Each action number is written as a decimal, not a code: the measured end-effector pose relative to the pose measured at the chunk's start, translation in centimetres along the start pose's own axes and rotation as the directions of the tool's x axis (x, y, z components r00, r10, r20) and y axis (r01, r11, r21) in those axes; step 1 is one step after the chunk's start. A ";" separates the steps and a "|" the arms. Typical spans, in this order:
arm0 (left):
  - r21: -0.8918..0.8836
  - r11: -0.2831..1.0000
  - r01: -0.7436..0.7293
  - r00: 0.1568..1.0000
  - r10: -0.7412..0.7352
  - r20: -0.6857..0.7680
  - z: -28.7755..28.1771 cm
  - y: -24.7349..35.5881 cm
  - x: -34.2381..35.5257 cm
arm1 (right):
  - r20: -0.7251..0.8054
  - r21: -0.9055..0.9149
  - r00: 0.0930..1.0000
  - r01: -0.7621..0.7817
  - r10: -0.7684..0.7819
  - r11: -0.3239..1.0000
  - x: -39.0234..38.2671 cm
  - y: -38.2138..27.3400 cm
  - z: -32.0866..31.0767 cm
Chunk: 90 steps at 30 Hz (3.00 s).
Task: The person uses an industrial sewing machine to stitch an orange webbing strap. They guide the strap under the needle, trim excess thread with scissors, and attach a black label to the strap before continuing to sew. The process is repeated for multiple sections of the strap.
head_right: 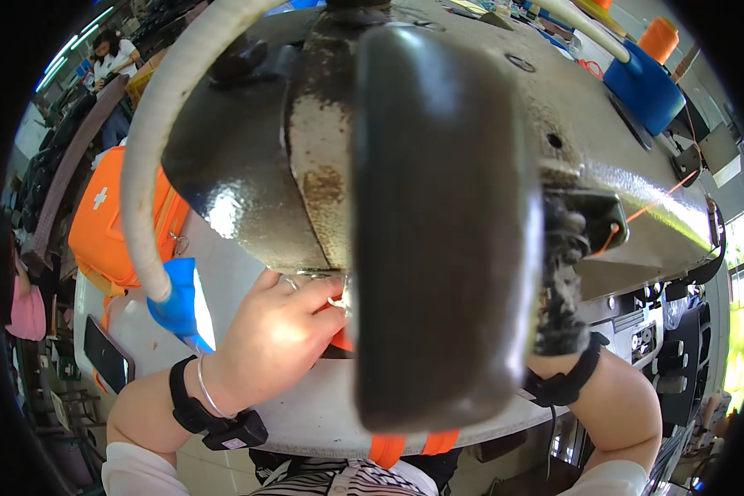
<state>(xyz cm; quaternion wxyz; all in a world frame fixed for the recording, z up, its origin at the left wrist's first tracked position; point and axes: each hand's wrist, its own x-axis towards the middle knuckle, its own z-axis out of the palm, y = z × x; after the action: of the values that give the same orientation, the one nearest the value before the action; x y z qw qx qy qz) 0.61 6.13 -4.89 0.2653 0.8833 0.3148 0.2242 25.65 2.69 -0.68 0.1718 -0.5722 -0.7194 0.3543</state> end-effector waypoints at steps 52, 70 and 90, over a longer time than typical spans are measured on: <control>0.048 0.984 -0.174 0.964 0.180 -0.195 0.9 -0.4 0.2 | -0.870 -0.241 0.493 -0.441 0.009 0.865 -15.8 8.1 -0.7; 0.130 0.981 -0.146 0.977 0.164 -0.137 0.3 -0.4 0.5 | -0.907 -0.294 0.414 -0.493 -0.077 0.819 -15.0 10.5 2.4; 0.418 0.891 -0.179 0.983 0.177 0.044 -0.4 0.7 0.5 | -0.932 -0.247 0.352 -0.449 -0.085 0.858 -14.9 10.8 2.9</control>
<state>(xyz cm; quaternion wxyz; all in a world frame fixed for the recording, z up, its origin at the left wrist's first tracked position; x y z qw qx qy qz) 1.01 6.17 -4.03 0.0481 0.9453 0.2727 0.1726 35.56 -11.28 -7.96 0.3581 -0.7720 -0.4886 -0.1927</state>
